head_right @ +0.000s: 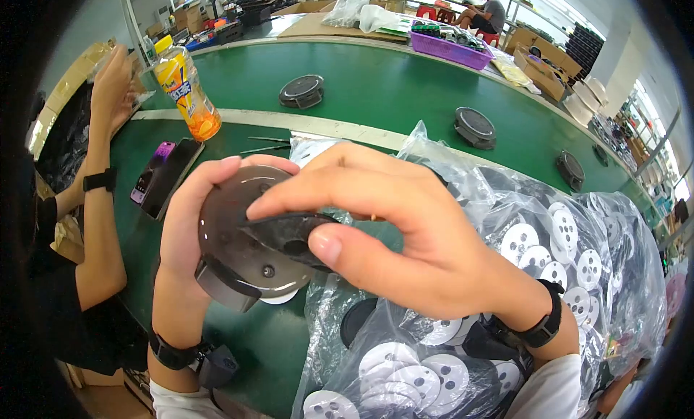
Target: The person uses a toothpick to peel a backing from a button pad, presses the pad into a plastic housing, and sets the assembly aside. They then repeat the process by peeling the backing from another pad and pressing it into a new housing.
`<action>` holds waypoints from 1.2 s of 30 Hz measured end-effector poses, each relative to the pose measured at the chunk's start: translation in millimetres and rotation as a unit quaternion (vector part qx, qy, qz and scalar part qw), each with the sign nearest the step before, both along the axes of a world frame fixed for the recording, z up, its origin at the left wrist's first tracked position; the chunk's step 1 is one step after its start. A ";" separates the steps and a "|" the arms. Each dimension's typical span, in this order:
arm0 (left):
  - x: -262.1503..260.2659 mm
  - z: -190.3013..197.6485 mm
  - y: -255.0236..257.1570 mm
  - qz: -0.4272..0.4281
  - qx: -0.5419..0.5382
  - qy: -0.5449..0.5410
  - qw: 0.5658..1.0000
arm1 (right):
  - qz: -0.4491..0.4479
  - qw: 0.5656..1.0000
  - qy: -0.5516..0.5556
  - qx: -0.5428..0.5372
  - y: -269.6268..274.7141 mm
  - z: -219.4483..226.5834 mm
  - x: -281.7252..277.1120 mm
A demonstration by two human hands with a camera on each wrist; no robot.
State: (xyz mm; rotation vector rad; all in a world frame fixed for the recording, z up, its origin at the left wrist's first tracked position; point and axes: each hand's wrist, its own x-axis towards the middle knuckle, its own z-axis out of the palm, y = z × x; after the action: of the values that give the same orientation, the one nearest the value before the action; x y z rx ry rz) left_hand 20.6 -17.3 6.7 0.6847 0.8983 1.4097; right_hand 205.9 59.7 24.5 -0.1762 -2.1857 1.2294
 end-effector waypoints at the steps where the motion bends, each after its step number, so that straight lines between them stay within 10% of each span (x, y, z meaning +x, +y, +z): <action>1: 1.9 0.4 -0.1 -0.016 -0.029 -0.035 0.999 | -0.002 0.998 0.002 0.065 0.1 0.5 -0.5; 12: 4.6 -14.4 -0.9 -0.146 -0.111 -0.121 0.976 | -0.036 0.986 -0.094 0.136 -16.8 6.4 0.9; 36: 27.0 -7.8 -5.1 0.005 -0.039 -0.064 0.997 | -0.074 0.967 -0.066 0.235 -9.7 -9.4 -4.3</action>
State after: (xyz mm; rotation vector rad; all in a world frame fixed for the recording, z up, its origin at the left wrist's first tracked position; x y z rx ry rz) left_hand 47.6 -22.5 -1.1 0.5250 0.8529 1.4038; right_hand 201.6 50.0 15.2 -0.2233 -2.4614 0.6089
